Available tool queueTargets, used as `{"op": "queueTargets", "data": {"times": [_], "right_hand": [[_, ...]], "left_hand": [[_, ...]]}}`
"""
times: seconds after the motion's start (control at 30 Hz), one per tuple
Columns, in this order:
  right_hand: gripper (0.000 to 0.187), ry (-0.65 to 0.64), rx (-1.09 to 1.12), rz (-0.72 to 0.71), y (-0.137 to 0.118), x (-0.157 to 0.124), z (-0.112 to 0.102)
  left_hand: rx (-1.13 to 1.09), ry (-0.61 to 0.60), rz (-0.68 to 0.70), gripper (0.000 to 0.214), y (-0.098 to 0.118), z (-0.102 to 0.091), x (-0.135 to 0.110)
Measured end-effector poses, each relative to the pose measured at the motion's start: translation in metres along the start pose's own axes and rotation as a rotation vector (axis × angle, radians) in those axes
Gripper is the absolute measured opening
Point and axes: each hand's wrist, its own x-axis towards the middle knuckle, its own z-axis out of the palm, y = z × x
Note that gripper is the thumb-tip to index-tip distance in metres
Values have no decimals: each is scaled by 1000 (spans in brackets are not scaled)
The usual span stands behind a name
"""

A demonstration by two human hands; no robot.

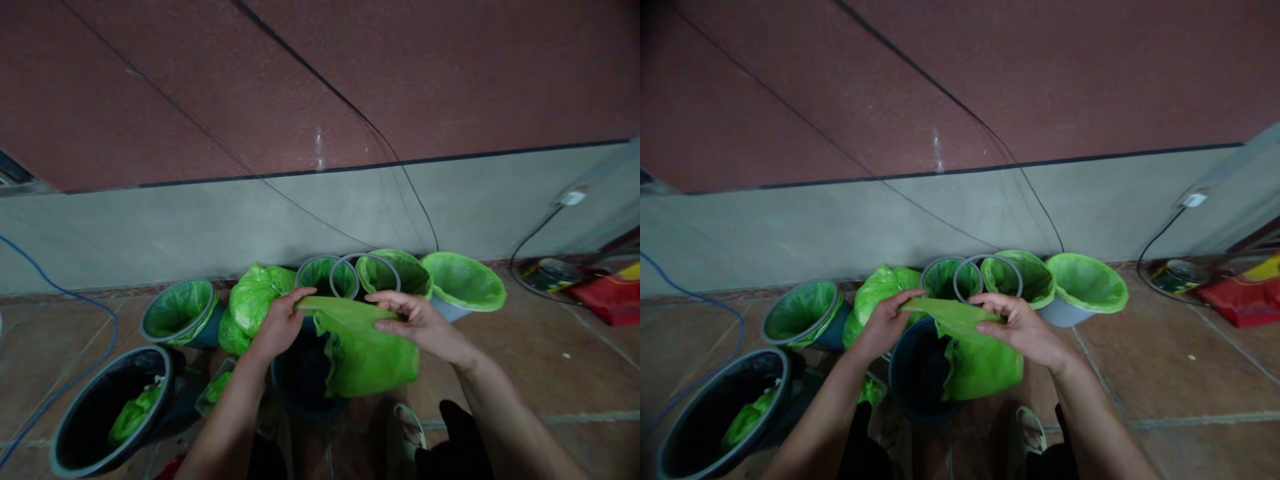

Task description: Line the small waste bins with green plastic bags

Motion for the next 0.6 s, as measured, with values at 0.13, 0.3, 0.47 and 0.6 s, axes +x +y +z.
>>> {"op": "queueTargets", "data": {"times": [0.13, 0.3, 0.47, 0.6], "right_hand": [[45, 41, -134, 20, 14, 1, -19], [34, 163, -379, 11, 32, 4, -38], [24, 513, -595, -166, 28, 9, -42], [27, 567, -366, -260, 15, 12, -35]], "left_hand": [[-135, 84, -70, 26, -8, -19, 4], [-456, 359, -141, 18, -8, -28, 9], [-771, 617, -179, 11, -7, -30, 14], [-918, 733, -232, 17, -2, -33, 16]]}}
